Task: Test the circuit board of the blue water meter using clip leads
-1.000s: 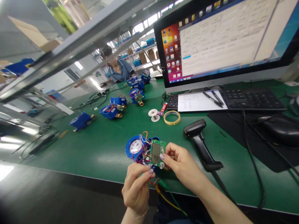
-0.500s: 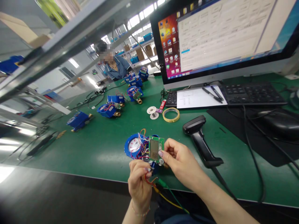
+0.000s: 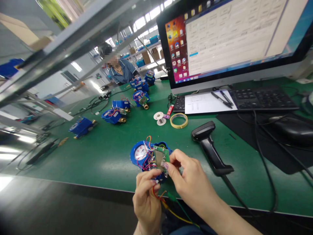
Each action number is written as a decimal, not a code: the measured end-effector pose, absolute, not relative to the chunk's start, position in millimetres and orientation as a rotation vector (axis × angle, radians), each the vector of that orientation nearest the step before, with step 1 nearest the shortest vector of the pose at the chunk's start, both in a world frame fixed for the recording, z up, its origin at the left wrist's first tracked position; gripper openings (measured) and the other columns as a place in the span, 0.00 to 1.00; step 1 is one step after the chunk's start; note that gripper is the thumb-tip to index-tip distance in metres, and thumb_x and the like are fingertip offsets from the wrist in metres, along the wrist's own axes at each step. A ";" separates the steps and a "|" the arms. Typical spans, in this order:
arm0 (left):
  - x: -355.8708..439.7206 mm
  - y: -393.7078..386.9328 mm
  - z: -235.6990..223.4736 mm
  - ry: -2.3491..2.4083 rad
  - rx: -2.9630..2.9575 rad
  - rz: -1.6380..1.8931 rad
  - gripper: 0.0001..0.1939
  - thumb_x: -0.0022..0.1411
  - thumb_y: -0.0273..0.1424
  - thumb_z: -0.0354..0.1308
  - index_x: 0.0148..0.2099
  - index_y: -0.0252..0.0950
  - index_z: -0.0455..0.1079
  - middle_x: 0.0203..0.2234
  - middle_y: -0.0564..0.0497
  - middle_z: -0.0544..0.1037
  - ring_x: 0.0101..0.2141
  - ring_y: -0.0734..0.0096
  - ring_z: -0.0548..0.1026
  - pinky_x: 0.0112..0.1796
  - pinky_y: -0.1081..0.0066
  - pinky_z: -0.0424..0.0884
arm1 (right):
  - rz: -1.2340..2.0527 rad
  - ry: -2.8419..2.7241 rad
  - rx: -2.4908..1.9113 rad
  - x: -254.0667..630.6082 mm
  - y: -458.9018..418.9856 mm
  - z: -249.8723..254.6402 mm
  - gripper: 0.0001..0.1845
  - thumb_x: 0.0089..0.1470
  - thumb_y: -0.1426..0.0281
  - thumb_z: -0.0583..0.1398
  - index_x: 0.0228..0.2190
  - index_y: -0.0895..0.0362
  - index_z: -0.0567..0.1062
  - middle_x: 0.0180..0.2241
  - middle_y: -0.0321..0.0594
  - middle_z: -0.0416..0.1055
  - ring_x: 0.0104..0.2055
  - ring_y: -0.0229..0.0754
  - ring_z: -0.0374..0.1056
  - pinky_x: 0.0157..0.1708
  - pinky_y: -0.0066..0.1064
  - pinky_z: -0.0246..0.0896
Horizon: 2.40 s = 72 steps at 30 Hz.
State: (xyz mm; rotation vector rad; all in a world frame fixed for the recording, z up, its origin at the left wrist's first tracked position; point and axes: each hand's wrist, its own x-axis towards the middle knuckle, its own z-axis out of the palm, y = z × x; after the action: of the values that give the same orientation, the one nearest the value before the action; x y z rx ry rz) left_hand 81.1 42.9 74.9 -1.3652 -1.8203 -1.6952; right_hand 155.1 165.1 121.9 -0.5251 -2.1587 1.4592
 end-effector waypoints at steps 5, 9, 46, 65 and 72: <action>79.3 41.2 73.8 -1.885 -1.303 -1.992 0.07 0.64 0.21 0.48 0.41 0.36 0.61 0.34 0.49 0.70 0.36 0.68 0.68 0.39 0.67 0.65 | 1.353 -2.179 -0.478 156.1 159.6 125.3 0.11 0.57 0.69 0.51 0.23 0.56 0.62 0.20 0.30 0.56 0.22 0.32 0.54 0.22 0.23 0.48; 76.3 39.0 71.7 -1.879 -1.310 -2.088 0.05 0.64 0.22 0.48 0.39 0.37 0.60 0.29 0.51 0.68 0.33 0.69 0.67 0.36 0.69 0.63 | 1.449 -2.154 -0.506 154.5 160.1 120.3 0.12 0.57 0.67 0.51 0.23 0.56 0.62 0.19 0.30 0.56 0.22 0.33 0.54 0.21 0.24 0.48; 66.3 38.7 74.0 -1.680 -1.319 -1.729 0.14 0.54 0.11 0.57 0.39 0.33 0.70 0.30 0.50 0.69 0.32 0.69 0.68 0.32 0.68 0.66 | 1.840 -2.044 -0.596 152.0 161.1 110.8 0.16 0.55 0.59 0.52 0.24 0.56 0.60 0.21 0.34 0.55 0.25 0.36 0.53 0.24 0.27 0.49; 58.1 38.5 73.3 -1.646 -1.383 -1.789 0.10 0.58 0.16 0.56 0.37 0.35 0.71 0.28 0.51 0.69 0.29 0.70 0.67 0.29 0.68 0.64 | 1.867 -2.005 -0.567 150.9 161.9 109.5 0.15 0.55 0.60 0.53 0.24 0.56 0.59 0.21 0.33 0.55 0.25 0.36 0.53 0.23 0.26 0.50; 57.0 38.8 73.8 -1.665 -1.394 -1.777 0.10 0.58 0.15 0.56 0.37 0.34 0.71 0.28 0.51 0.69 0.29 0.70 0.67 0.30 0.68 0.65 | 1.840 -2.046 -0.574 153.2 162.6 109.6 0.14 0.55 0.60 0.52 0.24 0.56 0.60 0.21 0.33 0.55 0.25 0.36 0.53 0.24 0.27 0.49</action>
State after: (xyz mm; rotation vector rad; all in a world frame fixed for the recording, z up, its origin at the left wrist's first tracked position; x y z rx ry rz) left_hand 57.0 38.8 73.8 -1.3940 -1.6648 -1.7768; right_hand 153.2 162.6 109.6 -0.5742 -2.0458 1.8404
